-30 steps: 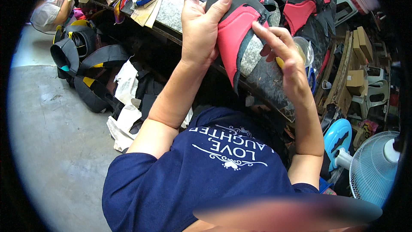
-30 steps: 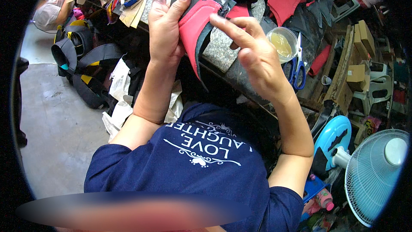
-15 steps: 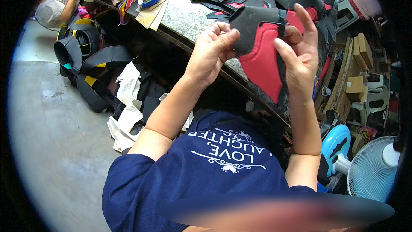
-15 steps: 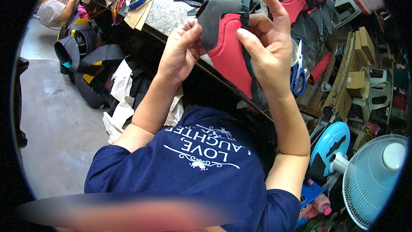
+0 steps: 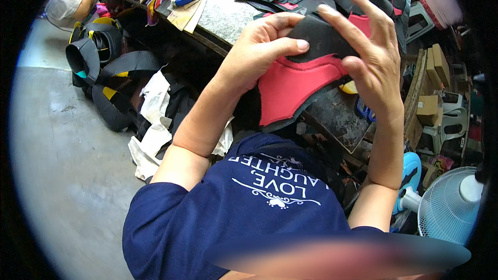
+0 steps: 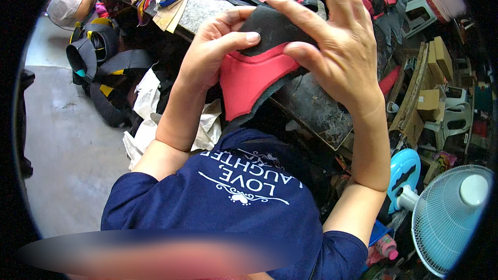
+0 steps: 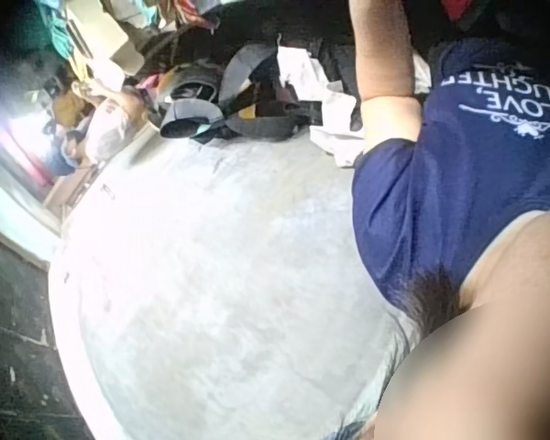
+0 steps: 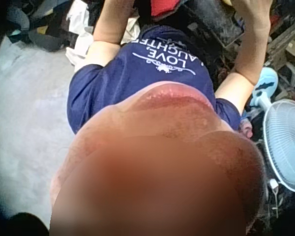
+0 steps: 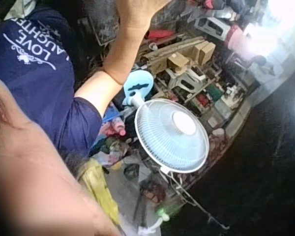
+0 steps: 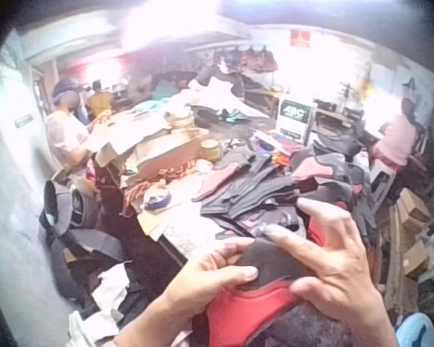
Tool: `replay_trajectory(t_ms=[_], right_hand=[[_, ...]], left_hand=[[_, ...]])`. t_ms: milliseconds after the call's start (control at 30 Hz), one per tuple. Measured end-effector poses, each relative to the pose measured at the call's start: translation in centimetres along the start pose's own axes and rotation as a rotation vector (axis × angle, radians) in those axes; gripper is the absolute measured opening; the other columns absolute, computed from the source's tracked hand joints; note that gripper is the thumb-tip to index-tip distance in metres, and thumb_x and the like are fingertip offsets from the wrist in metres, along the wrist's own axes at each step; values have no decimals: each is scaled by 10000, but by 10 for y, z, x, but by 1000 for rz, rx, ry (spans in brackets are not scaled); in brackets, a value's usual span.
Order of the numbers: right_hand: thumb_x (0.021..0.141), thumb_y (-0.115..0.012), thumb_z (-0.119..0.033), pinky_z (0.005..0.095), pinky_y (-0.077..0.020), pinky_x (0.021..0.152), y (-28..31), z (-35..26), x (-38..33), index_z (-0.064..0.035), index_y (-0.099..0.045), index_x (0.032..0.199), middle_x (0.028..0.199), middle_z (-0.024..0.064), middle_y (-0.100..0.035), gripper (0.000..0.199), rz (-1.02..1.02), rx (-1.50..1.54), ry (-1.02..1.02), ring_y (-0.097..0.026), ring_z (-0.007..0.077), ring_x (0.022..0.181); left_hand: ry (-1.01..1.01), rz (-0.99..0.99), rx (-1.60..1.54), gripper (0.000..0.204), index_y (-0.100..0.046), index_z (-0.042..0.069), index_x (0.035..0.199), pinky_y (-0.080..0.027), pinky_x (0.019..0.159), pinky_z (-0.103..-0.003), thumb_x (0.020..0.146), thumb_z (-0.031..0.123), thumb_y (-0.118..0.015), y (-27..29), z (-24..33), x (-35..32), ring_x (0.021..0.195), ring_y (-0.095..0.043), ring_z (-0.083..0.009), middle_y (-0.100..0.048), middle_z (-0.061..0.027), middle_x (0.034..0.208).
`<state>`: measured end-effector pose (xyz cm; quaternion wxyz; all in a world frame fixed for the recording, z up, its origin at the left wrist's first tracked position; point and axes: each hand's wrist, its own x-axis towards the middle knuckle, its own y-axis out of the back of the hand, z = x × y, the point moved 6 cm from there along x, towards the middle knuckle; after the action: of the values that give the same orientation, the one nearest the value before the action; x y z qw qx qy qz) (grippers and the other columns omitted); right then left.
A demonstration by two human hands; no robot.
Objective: The person repeatedly picks up black and red fabric pieces, trims edges with scissors, and places them back on the table. The person handles each piece one at a time, turning them over and trimming small sections.
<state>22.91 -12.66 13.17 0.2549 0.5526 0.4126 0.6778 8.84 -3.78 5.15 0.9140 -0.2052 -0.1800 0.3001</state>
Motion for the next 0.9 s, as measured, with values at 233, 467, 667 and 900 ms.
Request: replay_trajectory(t_ms=[233,467,667,900], right_hand=[[866,-183,-783,448,-268,1097,21,-14,8,-328,-679,1216,1387,58,-500,759,19,-354,110,-469,249,1246],[902,-135,-755,424,-248,1109,16,-4,-1,-242,-688,1210,1382,90,-517,815,-54,-132,65,-503,231,1213],[848,-20,-815,419,-226,1151,-5,14,2,16,-538,1322,1403,181,-483,1088,-28,827,-178,-422,270,1338],[835,-42,-837,414,-258,1128,-28,7,-14,13,-479,1375,1395,170,-500,1098,-167,1084,-276,-422,265,1336]], left_hand=[[55,47,190,426,-567,-47,1240,-500,930,-293,823,-9,-645,-4,6,0,1012,-648,-174,-663,-136,1131],[-35,50,80,369,-598,-38,1213,-495,903,-258,846,-19,-632,-2,8,0,988,-617,-113,-661,-87,1116],[-32,-33,69,375,-605,-39,1211,-485,914,-259,837,-22,-635,-5,4,0,996,-619,-121,-665,-89,1114],[-50,72,2,388,-599,-28,1221,-506,908,-270,834,-23,-616,10,7,4,989,-639,-144,-670,-107,1117]])
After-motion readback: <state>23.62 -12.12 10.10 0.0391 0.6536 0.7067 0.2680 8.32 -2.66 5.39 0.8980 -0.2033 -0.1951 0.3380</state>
